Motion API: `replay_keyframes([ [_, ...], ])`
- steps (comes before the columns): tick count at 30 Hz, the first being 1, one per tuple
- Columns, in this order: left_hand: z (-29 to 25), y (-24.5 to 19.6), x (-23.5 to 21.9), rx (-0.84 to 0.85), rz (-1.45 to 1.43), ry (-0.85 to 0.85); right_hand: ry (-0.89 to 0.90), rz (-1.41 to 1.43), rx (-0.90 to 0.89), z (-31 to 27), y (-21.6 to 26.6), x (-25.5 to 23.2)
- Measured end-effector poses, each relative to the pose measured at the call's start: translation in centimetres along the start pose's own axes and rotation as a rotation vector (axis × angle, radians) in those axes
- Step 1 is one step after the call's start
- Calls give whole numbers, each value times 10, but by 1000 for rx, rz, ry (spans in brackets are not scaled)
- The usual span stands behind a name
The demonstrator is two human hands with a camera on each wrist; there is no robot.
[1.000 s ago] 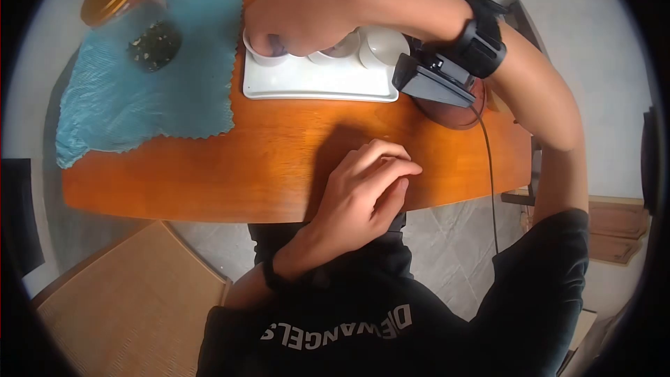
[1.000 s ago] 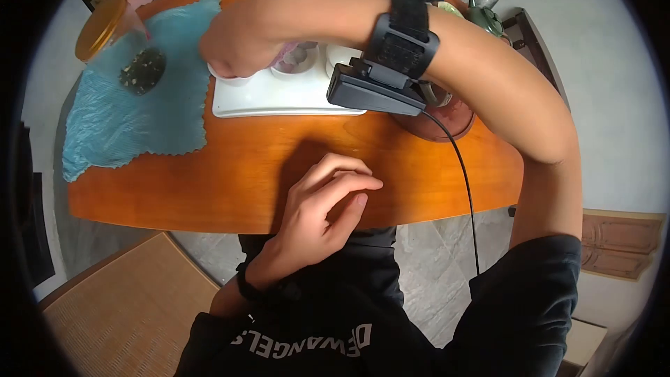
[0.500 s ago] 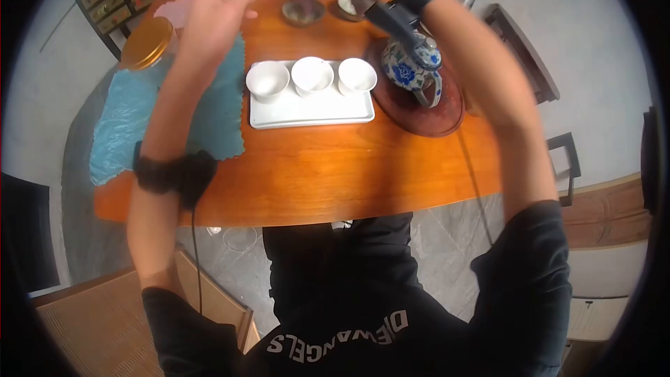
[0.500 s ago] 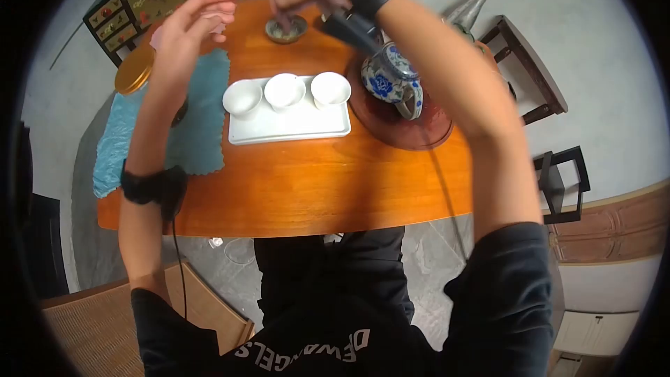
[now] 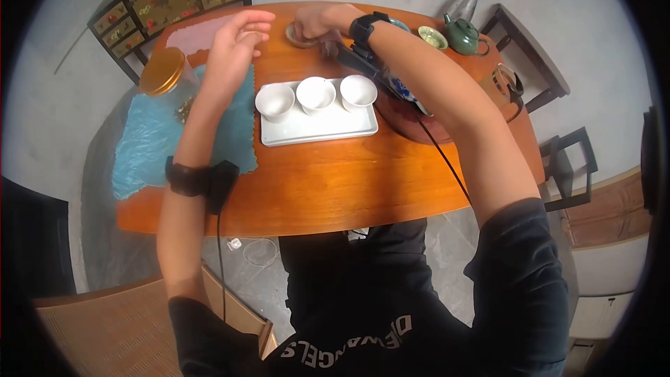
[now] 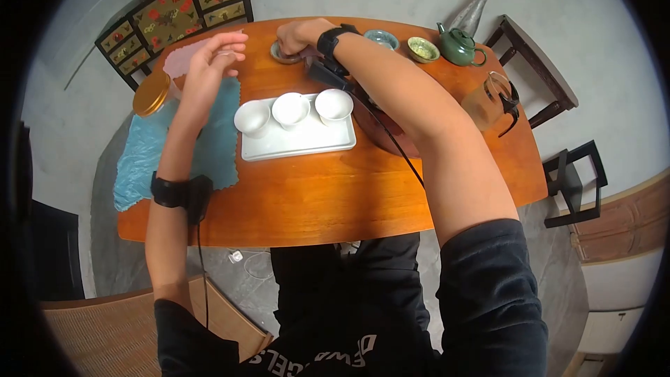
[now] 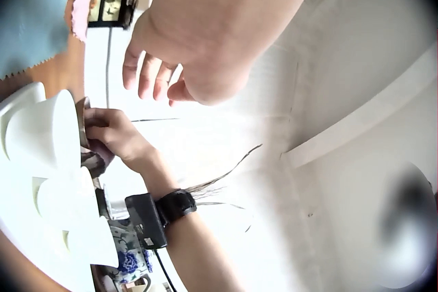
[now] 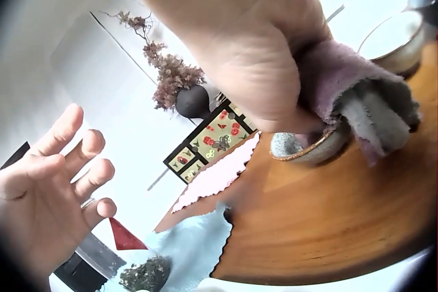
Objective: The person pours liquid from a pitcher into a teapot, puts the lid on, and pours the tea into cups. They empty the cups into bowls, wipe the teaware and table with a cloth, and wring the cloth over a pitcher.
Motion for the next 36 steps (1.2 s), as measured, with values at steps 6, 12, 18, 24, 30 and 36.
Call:
replay_keyframes([
  [6, 0, 8, 3, 151, 54, 23, -381, -14, -193, -47, 8, -64],
  [12, -12, 21, 1, 184, -87, -68, -567, 493, -336, -68, -43, -100],
  [18, -24, 26, 6, 225, -73, -91, -131, 294, -291, -55, -110, -38],
  [24, -32, 27, 10, 201, -68, -54, 118, 261, -267, -29, -127, -1],
  [30, -32, 25, 6, 206, -48, -64, 92, 161, -321, -38, -111, -10],
  [36, -31, 28, 2, 164, -39, -41, -84, 413, -239, -59, -119, -53],
])
Point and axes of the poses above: each hand's wrist, its own z-axis towards the middle knuckle, its own x-axis out of the palm, y = z × x, the point moved 2 cm from there along z, towards the middle knuckle, and after that the axes turned 3 degrees about -x, right-handed, at the moved point
